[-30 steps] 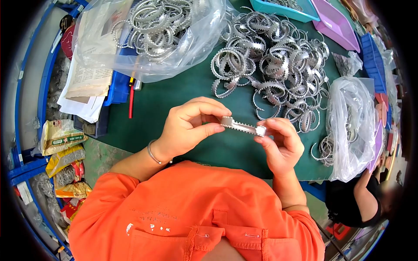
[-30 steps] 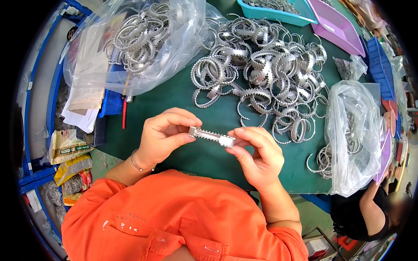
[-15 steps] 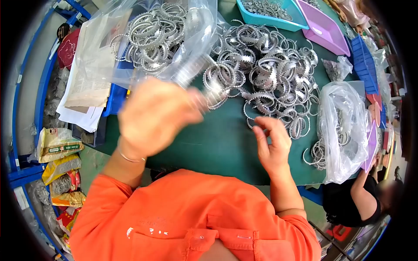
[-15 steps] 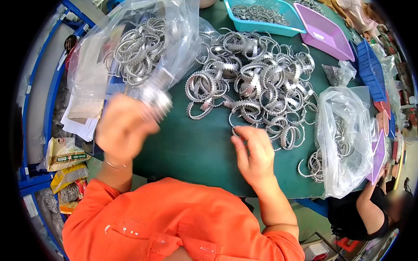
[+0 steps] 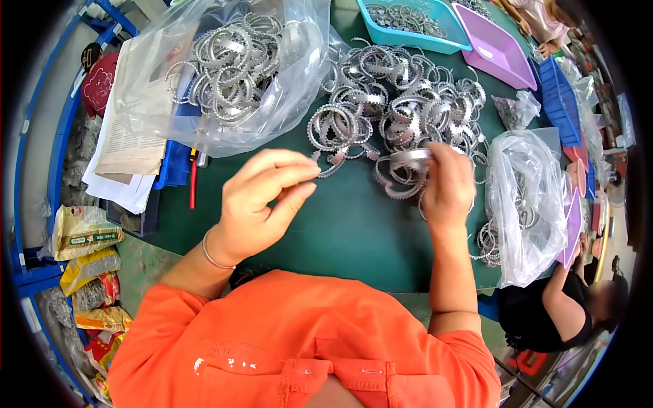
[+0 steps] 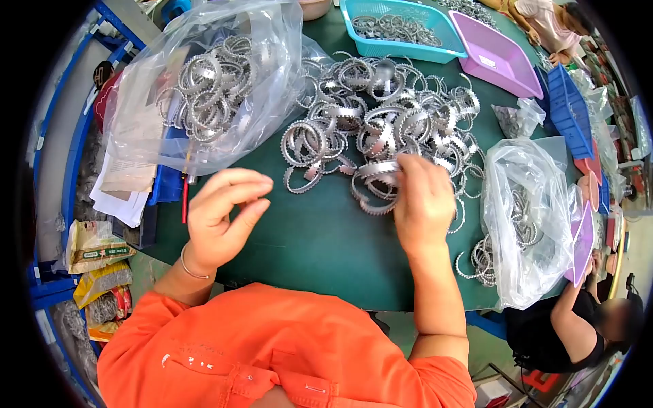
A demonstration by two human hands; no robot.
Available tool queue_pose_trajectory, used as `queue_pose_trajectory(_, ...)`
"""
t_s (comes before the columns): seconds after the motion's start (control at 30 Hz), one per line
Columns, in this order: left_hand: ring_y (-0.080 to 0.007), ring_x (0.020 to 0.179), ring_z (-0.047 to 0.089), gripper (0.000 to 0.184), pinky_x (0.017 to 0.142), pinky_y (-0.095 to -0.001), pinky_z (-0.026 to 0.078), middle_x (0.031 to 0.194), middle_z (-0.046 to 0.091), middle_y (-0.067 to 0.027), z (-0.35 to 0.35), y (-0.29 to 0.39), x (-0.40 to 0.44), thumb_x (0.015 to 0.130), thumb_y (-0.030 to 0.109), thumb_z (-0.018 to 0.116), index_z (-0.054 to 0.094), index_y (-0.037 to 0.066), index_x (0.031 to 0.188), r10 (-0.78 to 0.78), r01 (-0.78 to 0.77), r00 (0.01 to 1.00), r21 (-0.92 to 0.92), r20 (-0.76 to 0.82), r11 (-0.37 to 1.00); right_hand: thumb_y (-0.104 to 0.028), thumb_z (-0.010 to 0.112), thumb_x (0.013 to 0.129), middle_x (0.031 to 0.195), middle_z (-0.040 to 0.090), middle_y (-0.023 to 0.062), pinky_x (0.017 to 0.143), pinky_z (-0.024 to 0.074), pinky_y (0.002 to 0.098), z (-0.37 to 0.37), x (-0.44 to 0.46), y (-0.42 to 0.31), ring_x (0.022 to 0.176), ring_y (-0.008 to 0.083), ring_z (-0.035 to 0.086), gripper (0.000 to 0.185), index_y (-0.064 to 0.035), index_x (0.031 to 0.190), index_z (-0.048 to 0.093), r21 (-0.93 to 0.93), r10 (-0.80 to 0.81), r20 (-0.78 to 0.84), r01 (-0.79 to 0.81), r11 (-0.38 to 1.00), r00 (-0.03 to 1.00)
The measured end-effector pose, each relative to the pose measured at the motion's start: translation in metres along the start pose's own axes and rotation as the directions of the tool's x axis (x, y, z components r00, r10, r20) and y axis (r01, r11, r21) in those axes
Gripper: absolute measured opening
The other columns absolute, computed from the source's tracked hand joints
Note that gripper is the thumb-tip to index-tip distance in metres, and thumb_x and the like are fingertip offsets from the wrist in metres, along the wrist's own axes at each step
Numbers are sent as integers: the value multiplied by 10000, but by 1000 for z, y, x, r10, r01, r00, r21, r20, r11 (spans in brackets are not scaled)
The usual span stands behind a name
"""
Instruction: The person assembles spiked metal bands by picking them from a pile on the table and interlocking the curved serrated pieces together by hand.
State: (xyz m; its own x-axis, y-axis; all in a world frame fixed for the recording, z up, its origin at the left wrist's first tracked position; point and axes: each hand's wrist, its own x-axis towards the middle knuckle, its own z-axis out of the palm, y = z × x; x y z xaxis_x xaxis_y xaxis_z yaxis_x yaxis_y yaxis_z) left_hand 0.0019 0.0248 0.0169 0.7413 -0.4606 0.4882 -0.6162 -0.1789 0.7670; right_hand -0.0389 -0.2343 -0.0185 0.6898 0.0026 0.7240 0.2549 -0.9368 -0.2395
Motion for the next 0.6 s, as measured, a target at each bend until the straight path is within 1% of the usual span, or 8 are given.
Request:
queue_pose_trajectory(0.07,-108,688,539,168,566,-195,430,894,581,-108,3,-3,-7,733,-38,632,617,-24,900,-90,93,993,-34,74,995,39,592,647,807,594,94,643,423,324,-26,14,-11,707,254,532,257,-12,899,604,-71,-145,-147,136,988,979)
queue_pose_trajectory(0.13,-85,678,517,235,556,-185,419,935,562,-99,7,-8,-13,744,-16,633,600,-16,976,-99,108,985,-60,140,992,24,600,591,807,593,81,645,422,315,-37,22,-30,713,237,529,286,-24,873,618,-48,-218,-180,213,976,959)
queue_pose_trajectory(0.2,-68,671,501,336,556,-178,414,989,537,-88,14,-5,-15,742,-6,641,562,-6,1069,-243,293,944,-232,222,927,-62,585,600,827,580,61,653,421,311,-21,23,-32,719,219,529,279,-29,876,619,60,-314,-15,314,947,949)
queue_pose_trajectory(0.27,-61,655,488,425,554,-178,419,1035,507,-81,19,-6,-16,723,15,671,532,2,1124,-222,280,942,-225,253,933,-80,570,623,839,550,55,657,424,324,0,13,-36,729,222,529,281,-25,897,605,161,-304,335,264,951,892)
queue_pose_trajectory(0.33,-65,653,490,447,554,-183,430,1026,504,-76,23,-3,-16,701,29,695,536,0,1118,-272,322,924,-163,269,933,-89,570,644,840,527,61,659,424,331,8,3,-40,729,230,526,275,-22,909,588,205,-284,478,208,956,831)
queue_pose_trajectory(0.47,-71,647,511,416,552,-188,437,1003,509,-71,24,-8,-21,690,28,706,554,-5,1075,-264,290,934,-80,239,954,-10,660,604,783,537,71,548,427,317,17,0,-54,655,231,502,239,-26,821,561,476,-272,133,180,861,953)
queue_pose_trajectory(0.53,-76,651,524,351,549,-190,438,994,516,-77,23,-15,-22,710,15,684,569,-11,1040,-265,288,933,-64,242,955,19,691,619,781,553,79,542,429,292,17,-5,-61,642,210,513,214,-31,768,546,526,-199,97,120,842,975)
queue_pose_trajectory(0.6,-83,656,537,275,549,-194,439,941,535,-83,23,-20,-24,734,-3,652,584,-18,1000,-191,208,958,-61,212,976,28,701,649,809,567,92,551,433,252,13,-12,-63,642,181,531,202,-33,751,537,690,73,253,-233,685,965)
